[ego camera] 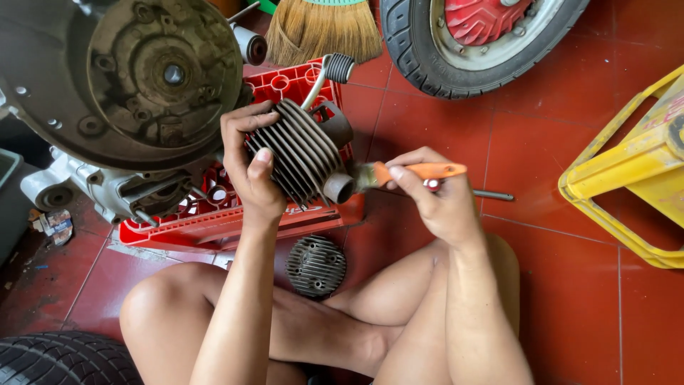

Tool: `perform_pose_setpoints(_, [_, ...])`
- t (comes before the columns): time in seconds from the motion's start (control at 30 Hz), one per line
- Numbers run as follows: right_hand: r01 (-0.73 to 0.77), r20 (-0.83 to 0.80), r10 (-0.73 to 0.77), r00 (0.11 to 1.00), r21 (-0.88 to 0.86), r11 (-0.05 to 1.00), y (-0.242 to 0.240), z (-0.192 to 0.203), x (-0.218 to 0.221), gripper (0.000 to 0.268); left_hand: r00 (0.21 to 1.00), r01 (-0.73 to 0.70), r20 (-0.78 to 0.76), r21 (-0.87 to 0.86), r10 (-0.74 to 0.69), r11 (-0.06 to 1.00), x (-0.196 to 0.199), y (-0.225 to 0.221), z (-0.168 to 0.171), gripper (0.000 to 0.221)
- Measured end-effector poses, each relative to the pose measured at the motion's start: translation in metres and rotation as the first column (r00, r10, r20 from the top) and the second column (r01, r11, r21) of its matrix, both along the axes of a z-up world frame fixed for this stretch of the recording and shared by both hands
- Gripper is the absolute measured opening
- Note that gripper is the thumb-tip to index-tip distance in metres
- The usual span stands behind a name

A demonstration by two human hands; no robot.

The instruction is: Cleaning the cooling fins of a motorcycle engine cylinder using a small metal tool and a brush.

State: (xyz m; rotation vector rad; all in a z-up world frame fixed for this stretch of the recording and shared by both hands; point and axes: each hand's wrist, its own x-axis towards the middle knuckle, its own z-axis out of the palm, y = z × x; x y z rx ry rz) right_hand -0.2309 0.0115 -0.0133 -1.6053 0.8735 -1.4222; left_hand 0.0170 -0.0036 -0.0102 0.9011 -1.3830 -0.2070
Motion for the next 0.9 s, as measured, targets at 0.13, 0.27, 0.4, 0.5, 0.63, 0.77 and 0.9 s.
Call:
perform_pose_setpoints(0.13, [0.001, 0.113, 0.000, 0.994, -0.009, 1.000, -0.001, -0.008, 0.001, 0.011, 1.000, 0.009, 0.022, 0.002, -0.009, 1.000, 0.001, -0.001, -0.001, 0.051])
perform_pose_setpoints(0.27, [-0.086, 0.450, 0.034, 0.892, 0.094, 0.992, -0.002, -0.008, 0.007, 0.024, 1.000, -0.011, 0.004, -0.003, 0.011, 1.000, 0.002, -0.001, -0.002, 0.050])
perform_pose_setpoints(0.4, [0.267, 0.222, -0.268, 0.938, 0.032, 0.963, -0.021, -0.033, 0.012, 0.018, 1.000, -0.015, 0.005, -0.003, 0.015, 1.000, 0.001, -0.003, -0.004, 0.049])
perform_pose_setpoints(0.5, [0.136, 0.420, -0.166, 0.892, 0.100, 0.986, -0.012, -0.015, 0.014, 0.019, 1.000, -0.018, -0.007, 0.005, 0.018, 1.000, 0.000, -0.002, -0.004, 0.050])
perform_pose_setpoints(0.63, [0.208, 0.113, -0.199, 0.973, -0.073, 0.975, -0.009, -0.004, 0.018, 0.016, 1.000, -0.008, 0.004, 0.001, 0.008, 1.000, 0.000, -0.003, -0.007, 0.049])
perform_pose_setpoints(0.77, [0.330, 0.110, -0.319, 0.941, -0.099, 0.939, -0.003, 0.008, 0.021, 0.013, 1.000, -0.013, 0.009, 0.004, 0.013, 1.000, 0.003, -0.002, -0.003, 0.050])
perform_pose_setpoints(0.9, [0.130, 0.184, -0.150, 0.972, 0.112, 0.985, 0.005, 0.005, 0.009, 0.021, 1.000, 0.005, 0.004, 0.022, -0.005, 1.000, 0.003, -0.001, -0.004, 0.051])
